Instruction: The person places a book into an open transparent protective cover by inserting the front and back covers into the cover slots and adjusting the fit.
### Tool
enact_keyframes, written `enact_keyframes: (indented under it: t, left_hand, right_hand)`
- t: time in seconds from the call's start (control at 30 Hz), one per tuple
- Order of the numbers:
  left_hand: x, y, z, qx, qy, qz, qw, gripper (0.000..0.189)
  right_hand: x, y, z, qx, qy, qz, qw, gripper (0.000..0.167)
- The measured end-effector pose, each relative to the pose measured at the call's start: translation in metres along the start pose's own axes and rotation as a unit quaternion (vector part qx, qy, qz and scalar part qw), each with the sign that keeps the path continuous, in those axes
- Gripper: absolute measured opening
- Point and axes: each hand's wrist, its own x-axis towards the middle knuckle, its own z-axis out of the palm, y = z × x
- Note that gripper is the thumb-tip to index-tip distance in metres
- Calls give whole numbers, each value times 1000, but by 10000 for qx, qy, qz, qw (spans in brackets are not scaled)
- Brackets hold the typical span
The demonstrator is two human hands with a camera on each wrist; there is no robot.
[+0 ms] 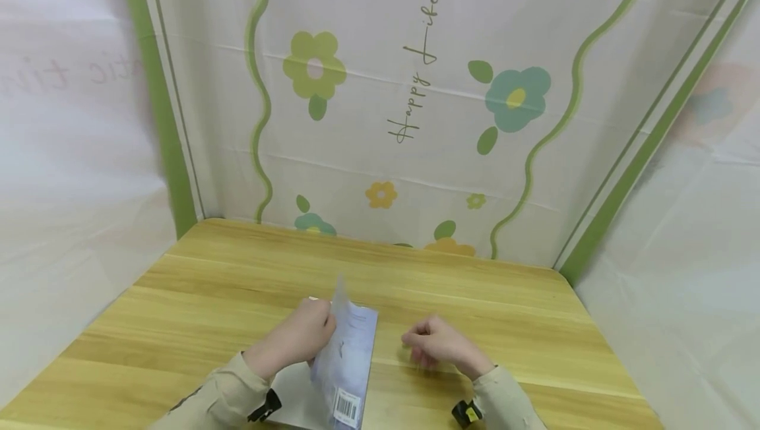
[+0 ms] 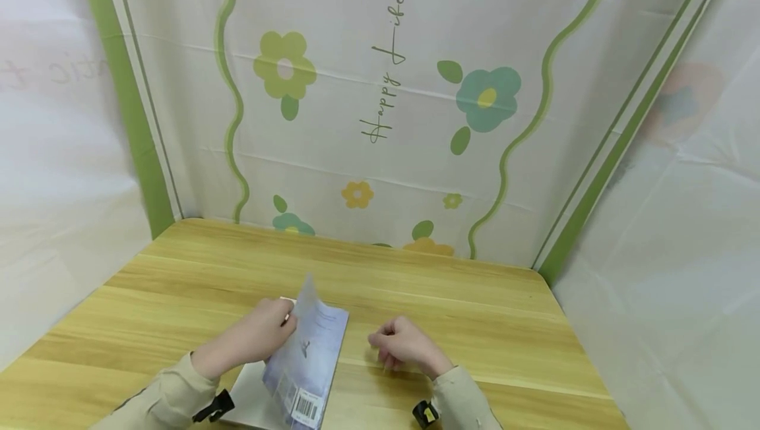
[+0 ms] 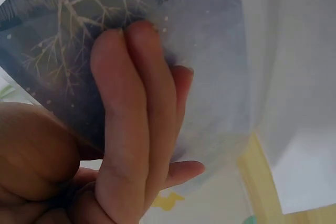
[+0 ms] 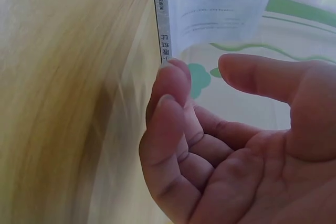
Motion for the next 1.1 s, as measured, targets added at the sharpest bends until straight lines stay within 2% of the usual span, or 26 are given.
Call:
enact_keyframes:
  t: [0.13,0.3,0.6,0.87,1.1]
  left_hand:
    - [-3,-6,-3,-214,-85,-234,9995,34]
    - [-6,-12,-5,-448,-136,-461,9978,16]
    - [-10,-18,-6,-469,-96,-688,9965,12]
    - [-9,-25,-3,-570,-47,-973,9936,27]
    - [-5,-32,6,-774,-58,-894,9930,30]
  right_hand:
    - [0,-1,2,87,-57,39,9999,24]
    - [0,-2,3,130,-113,46,9998,23]
    - [0,-2,5,116,-142,-27,9998,24]
    - [0,-5,6,63,-119,-33,9999,24]
    - [0,-4,8,49,-106,-41,9999,23]
